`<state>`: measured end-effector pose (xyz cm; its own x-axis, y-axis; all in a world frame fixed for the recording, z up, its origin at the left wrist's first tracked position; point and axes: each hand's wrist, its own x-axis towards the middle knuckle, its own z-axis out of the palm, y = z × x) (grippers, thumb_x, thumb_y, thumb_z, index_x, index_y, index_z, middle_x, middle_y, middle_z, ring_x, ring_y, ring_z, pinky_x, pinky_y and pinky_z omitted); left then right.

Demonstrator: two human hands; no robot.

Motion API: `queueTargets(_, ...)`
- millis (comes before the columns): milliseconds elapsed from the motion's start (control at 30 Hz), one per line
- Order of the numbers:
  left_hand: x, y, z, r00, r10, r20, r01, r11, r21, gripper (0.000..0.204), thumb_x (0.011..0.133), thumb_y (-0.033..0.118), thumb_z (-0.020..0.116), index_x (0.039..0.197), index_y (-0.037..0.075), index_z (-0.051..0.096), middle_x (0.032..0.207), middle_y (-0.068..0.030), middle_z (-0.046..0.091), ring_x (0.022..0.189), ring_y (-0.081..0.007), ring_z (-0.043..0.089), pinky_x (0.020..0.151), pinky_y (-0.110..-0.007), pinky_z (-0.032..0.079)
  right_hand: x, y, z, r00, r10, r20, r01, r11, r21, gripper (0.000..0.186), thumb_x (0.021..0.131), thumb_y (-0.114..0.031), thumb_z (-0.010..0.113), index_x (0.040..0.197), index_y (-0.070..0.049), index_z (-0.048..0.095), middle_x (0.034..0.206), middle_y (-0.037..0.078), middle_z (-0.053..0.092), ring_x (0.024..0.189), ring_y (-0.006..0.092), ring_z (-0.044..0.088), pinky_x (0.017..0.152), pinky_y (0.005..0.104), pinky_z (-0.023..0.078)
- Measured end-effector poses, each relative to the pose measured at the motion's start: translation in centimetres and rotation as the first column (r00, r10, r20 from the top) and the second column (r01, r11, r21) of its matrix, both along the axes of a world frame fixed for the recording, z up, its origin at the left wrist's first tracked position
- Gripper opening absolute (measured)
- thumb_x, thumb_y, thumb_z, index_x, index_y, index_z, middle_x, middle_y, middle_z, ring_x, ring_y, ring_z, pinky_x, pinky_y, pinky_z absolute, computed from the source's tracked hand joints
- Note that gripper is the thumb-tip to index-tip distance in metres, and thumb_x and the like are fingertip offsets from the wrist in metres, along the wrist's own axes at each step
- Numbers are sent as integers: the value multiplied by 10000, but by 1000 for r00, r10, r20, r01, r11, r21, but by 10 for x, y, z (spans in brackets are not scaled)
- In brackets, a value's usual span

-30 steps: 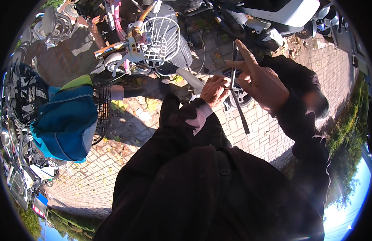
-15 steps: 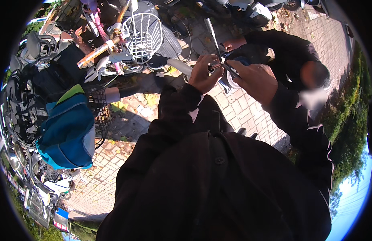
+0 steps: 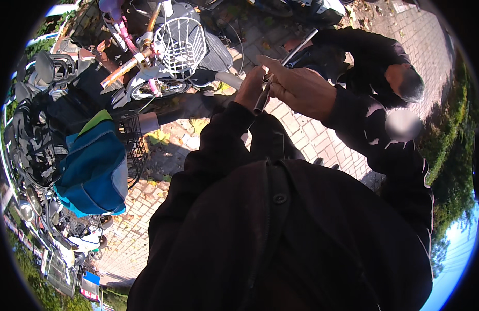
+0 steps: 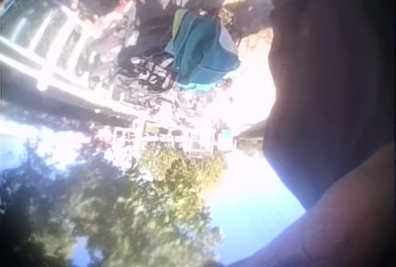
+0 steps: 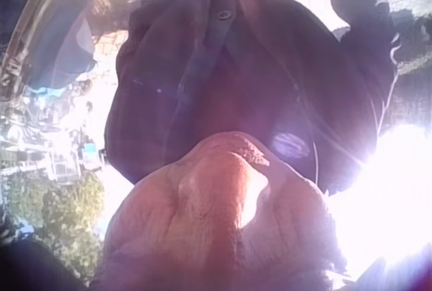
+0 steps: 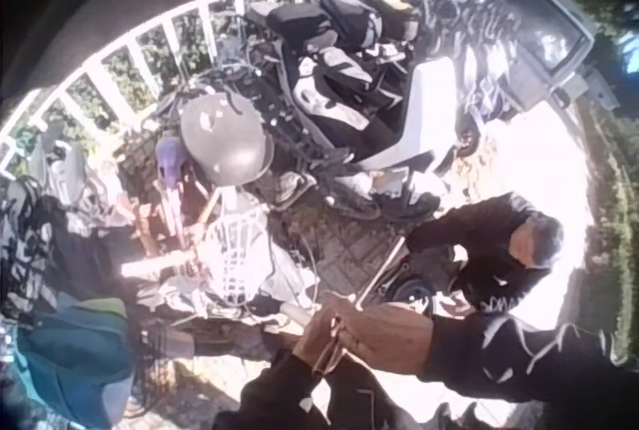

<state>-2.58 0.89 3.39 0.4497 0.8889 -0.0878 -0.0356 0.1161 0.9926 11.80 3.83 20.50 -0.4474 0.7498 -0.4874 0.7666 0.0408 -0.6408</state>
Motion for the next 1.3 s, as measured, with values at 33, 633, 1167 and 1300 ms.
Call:
queueTargets(33,1,-4,-4,999,28,33,-28,1000,-5,273,918,105,638,1167,9,580,1122,-174,666,1042,-333,646,873,-399,508,-4,6,-1,1000,17,-23,-16,999,33,639,958,-176,531,1534,-41,289,939,181,721,848,363,703,742,456,535)
queueTargets(633,-10,22,22,972,52,230,92,815,-573,400,947,266,465,1069,-46,684,927,-104,695,841,-160,639,799,-273,480,34,-2,6,647,284,708,-596,767,237,689,847,-25,628,1490,33,387,929,155,700,750,281,727,593,332,570)
queueTargets(1167,17,-35,-31,899,203,-388,-66,939,337,403,948,124,612,1332,25,542,1229,-152,600,1128,-325,564,939,-451,457,-15,38,-13,982,183,-37,-182,983,40,628,970,-386,610,1426,7,431,878,210,713,891,401,693,761,470,527)
queueTargets(1300,15,-25,-31,940,160,-300,-82,963,258,408,919,78,621,1318,30,552,1230,-202,601,1150,-412,528,982,-497,421,0,43,-27,969,81,234,-115,984,136,703,972,-298,566,1538,5,280,832,172,700,786,304,697,692,401,530)
